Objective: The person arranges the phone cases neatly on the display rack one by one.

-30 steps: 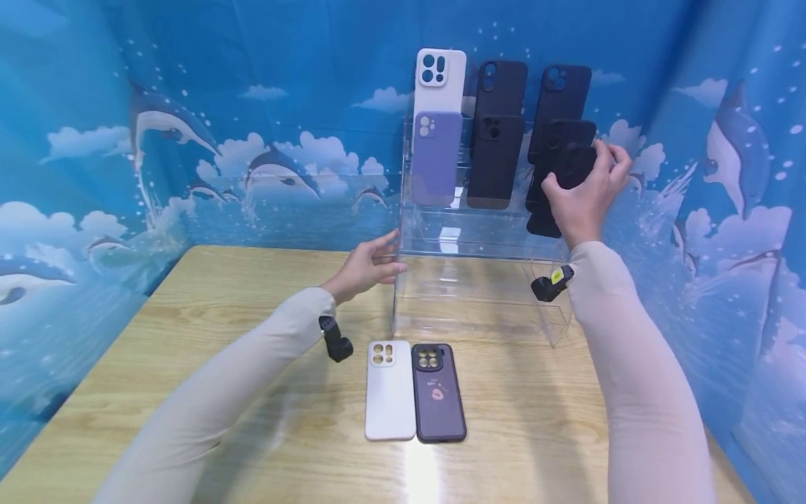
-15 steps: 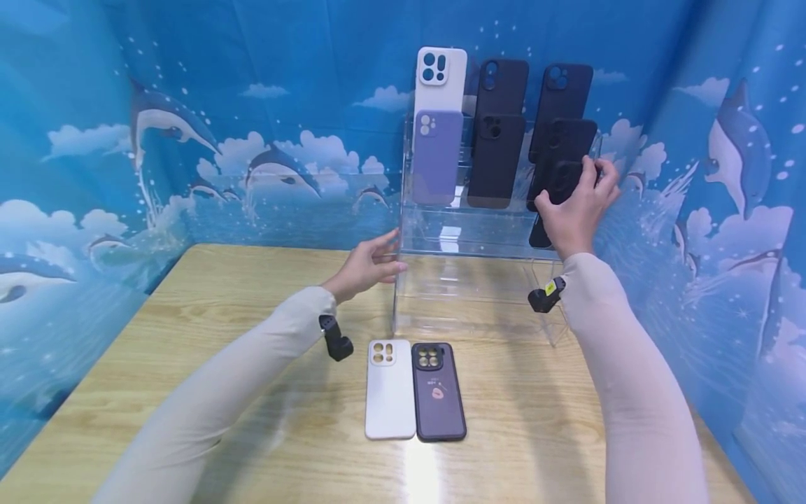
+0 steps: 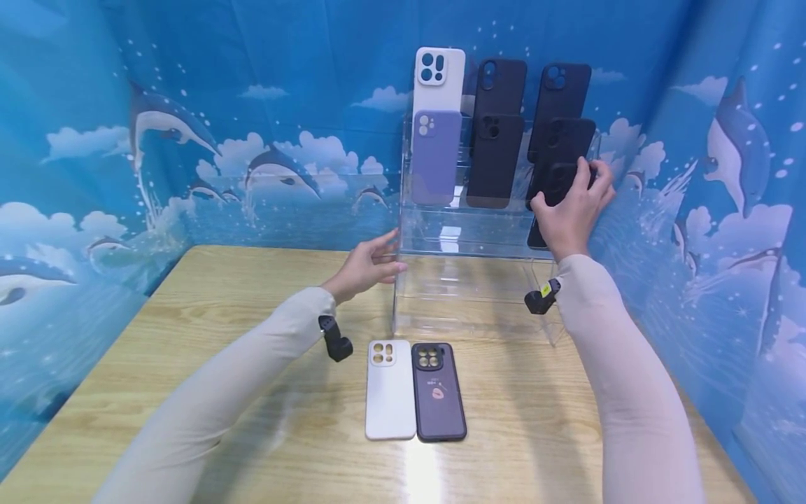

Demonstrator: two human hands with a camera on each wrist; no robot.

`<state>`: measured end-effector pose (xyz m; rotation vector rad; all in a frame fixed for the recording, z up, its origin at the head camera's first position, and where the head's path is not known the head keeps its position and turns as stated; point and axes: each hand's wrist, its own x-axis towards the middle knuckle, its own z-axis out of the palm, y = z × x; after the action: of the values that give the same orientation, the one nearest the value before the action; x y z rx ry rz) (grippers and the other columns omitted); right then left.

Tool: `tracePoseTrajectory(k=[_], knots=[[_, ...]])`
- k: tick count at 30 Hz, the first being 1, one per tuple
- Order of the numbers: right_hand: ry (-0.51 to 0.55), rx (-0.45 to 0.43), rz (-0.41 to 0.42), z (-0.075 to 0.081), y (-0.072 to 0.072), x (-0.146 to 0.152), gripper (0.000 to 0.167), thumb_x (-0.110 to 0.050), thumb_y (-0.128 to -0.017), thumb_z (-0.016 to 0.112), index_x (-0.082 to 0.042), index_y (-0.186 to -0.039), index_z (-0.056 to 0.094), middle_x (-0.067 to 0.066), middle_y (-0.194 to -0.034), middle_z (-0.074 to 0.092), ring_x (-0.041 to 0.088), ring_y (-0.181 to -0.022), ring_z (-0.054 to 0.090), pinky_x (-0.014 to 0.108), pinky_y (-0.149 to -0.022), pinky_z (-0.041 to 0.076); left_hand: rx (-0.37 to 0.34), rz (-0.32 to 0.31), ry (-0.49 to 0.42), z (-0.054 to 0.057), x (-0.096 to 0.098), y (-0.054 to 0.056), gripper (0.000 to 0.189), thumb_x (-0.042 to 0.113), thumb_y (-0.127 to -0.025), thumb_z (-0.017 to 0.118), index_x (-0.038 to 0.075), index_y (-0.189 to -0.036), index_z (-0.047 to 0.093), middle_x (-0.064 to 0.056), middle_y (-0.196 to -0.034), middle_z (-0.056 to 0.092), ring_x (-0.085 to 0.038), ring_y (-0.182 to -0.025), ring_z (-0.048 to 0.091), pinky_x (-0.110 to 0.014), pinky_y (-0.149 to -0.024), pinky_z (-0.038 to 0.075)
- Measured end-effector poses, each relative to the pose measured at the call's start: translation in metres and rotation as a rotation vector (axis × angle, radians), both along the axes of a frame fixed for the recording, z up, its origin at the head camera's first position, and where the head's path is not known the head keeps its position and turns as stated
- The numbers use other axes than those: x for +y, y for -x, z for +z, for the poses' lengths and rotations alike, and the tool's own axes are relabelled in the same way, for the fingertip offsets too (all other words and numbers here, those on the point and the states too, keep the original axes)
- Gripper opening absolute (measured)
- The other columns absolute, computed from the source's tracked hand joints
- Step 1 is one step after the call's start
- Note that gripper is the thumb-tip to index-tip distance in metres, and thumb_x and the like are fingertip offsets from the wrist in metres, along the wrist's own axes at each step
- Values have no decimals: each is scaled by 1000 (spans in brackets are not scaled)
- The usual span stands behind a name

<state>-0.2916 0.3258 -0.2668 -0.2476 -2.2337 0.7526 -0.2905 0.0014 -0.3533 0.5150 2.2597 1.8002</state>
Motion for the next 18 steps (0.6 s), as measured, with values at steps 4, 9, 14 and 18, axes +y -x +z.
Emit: tracePoseTrajectory(k=[4, 9, 14, 18], knots=[[-16, 9, 7, -1, 0, -2, 74, -35, -89, 62, -19, -152, 26, 0, -152, 18, 19, -138, 12, 34, -118, 26, 5, -2, 5, 0, 0, 0, 78, 9, -87, 70, 31, -150, 29, -9, -150, 39, -28, -126, 52, -25, -77, 60], [-14, -4, 15, -4, -1, -5, 75, -34, -89, 62, -18, -152, 25, 1, -151, 17, 23, -135, 14, 38, -116, 29, 2, -6, -1, 0, 0, 0, 78, 8, -87, 69, 31, -150, 29, -9, -150, 39, -29, -126, 52, -26, -77, 60], [6, -25, 5, -6, -1, -6, 75, -34, -90, 62, -19, -152, 24, 1, -151, 16, 22, -135, 14, 39, -115, 30, -3, -6, -10, 1, 0, 0, 77, 7, -88, 68, 31, -150, 29, -8, -151, 38, -29, -127, 51, -27, -78, 60], [12, -33, 2, -8, -2, -7, 76, -33, -89, 63, -18, -153, 24, 1, -150, 16, 22, -134, 14, 38, -115, 30, -2, -7, -11, 0, -1, 0, 77, 7, -88, 68, 31, -150, 30, -8, -151, 38, -29, -127, 51, -27, -78, 60]])
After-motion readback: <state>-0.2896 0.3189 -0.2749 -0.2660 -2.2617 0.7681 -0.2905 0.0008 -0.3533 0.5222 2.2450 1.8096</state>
